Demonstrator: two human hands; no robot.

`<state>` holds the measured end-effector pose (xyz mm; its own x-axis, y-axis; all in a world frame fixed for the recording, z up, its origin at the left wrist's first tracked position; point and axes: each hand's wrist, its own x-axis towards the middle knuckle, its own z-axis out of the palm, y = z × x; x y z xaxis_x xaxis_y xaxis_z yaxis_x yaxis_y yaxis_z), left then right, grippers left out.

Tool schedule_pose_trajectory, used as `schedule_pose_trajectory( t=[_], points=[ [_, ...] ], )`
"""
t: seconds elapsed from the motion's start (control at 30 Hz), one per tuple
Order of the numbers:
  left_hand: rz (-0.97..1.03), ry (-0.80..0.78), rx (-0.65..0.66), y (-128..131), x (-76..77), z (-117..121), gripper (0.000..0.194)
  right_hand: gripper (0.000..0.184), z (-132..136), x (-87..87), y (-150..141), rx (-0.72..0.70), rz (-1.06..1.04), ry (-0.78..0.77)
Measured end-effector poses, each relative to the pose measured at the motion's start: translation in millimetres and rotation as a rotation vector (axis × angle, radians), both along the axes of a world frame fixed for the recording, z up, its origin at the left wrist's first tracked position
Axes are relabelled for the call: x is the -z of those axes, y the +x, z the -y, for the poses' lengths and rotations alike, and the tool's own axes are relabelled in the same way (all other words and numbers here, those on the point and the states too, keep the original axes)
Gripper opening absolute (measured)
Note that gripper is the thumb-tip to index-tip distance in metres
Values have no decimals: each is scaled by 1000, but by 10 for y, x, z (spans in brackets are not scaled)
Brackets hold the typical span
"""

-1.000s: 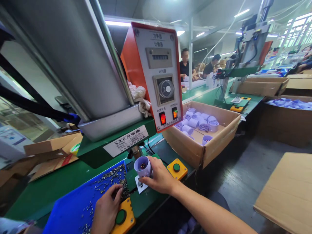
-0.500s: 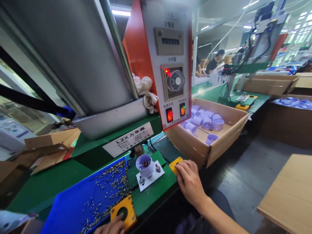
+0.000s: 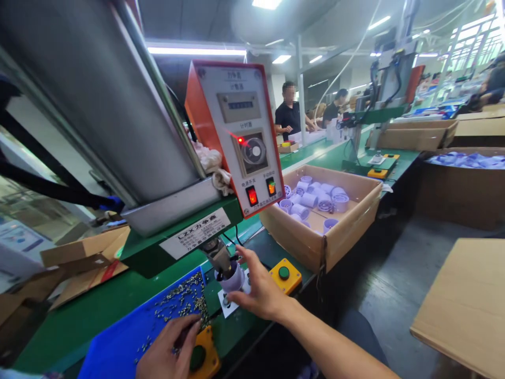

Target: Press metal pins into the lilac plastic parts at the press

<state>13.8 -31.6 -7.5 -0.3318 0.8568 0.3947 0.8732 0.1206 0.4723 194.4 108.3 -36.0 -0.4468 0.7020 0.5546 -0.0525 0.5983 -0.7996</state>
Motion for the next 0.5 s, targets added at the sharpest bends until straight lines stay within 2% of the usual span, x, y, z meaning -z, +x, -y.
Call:
schedule_pose_trajectory(
  t=[0.07, 0.13, 0.33, 0.43, 0.5],
  points=[
    [66, 2, -16, 21, -159, -189, 29, 87, 4, -108, -167, -43, -32, -34],
    [94, -10, -24, 47, -289, -345, 30, 82, 13, -147, -267, -27, -60, -92],
    [59, -94, 51, 178, -651, -665, 30, 80, 12, -110, -280, -2, -67, -124],
    [36, -155, 72, 270, -784, -813, 28, 81, -8, -103, -275, 4, -45, -114],
    [-17, -189, 105, 306, -812, -897, 25, 82, -15, -108, -282, -5, -58, -95]
  ],
)
